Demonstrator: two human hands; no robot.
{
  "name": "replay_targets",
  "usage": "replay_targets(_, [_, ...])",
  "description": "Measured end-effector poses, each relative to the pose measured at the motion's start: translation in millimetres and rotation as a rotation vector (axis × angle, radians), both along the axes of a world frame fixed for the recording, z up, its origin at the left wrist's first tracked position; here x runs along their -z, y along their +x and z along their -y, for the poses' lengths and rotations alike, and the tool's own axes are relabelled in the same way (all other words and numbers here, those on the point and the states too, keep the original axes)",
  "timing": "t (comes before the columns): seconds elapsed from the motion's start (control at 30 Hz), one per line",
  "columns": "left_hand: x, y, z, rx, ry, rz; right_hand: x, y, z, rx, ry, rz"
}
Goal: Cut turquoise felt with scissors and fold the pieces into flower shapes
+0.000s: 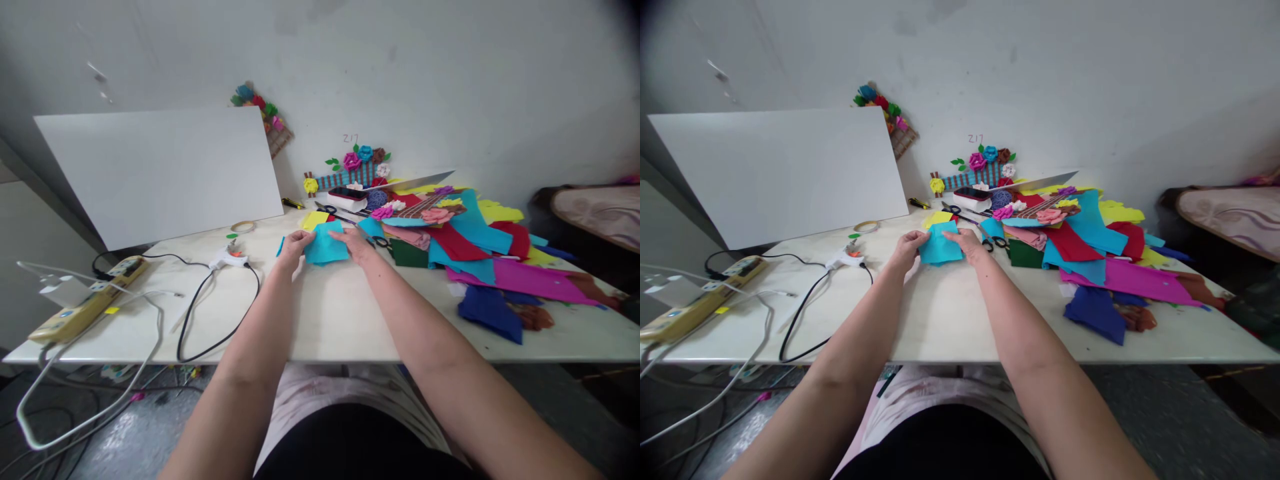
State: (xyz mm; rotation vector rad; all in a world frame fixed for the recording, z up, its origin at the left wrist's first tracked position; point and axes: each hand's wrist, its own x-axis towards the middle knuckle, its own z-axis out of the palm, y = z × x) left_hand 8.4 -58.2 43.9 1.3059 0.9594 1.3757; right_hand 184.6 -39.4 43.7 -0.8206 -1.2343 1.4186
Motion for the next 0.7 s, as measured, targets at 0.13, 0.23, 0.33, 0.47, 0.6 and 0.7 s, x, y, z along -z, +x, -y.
replay_targets(0.13, [-3.2,0.8,3.4,0.057,-0.035,-0.028,-1.7,-2.0,1.6,0.026,-0.005,0.051])
replay_targets(0.23, [-5.7,0.5,5.8,0.094,-0.059,-0.032,-1.9,-1.1,1.8,0.019,-0.004,0.073])
replay_targets(0.33, [-5.9,-0.5,6.3,0.117,-0.059,-0.031,-2.8,-0.2,4.2,-0.03,-0.026,0.071])
replay_targets(0.47, [-3.5,-1.8,5.0,0.133,-0.042,-0.051,-4.2,-0.6,8.0,-0.093,-0.046,0.11])
replay_targets(0.6, [-2.5,-1.8,4.5,0.094,-0.027,-0.087,-2.2,-0.9,6.2,-0.114,-0.051,0.125])
replay_targets(0.7, [-3.1,-1.6,4.9,0.074,-0.019,-0.095,0.0,-0.3,3.2,-0.09,-0.012,0.136])
